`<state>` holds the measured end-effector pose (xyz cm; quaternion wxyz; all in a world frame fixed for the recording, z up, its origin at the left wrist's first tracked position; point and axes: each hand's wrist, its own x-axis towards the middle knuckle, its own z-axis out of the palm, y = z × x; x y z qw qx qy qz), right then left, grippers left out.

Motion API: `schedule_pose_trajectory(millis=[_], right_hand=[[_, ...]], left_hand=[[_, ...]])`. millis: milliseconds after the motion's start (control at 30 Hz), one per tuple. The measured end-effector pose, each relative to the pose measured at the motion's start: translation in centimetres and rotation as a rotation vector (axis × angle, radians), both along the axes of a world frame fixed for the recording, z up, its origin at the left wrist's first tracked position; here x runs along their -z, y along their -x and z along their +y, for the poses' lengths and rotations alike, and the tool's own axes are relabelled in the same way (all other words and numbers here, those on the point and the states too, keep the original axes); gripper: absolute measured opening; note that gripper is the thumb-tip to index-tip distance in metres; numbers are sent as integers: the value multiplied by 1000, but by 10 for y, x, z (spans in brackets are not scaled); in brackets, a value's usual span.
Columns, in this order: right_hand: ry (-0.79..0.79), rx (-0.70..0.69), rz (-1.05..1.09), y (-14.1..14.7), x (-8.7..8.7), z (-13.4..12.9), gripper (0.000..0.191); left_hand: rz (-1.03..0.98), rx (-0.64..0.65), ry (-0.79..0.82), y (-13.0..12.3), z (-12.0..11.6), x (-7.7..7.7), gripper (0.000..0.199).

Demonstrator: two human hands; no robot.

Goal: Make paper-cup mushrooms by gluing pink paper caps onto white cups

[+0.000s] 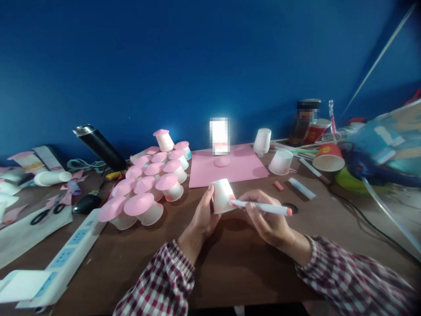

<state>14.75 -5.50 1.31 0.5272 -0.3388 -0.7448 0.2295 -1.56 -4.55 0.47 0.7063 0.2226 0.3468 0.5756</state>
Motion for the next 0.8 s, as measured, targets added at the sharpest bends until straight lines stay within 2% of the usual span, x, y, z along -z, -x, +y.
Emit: schedule_pose_trajectory(millis=[267,467,633,800], right_hand=[[59,31,17,1,3,1,15],[37,-27,-5,2,0,1,16],[55,-26,-1,1,0,0,15],[81,-67,30,0,0,-1,15]], left_hand=[[-2,-53,27,1,0,-3,39],[4,-46,52,2,0,-3,43],[-15,-4,34,3,-1,-2,49],[-39,38,-7,3,-3,1,45]])
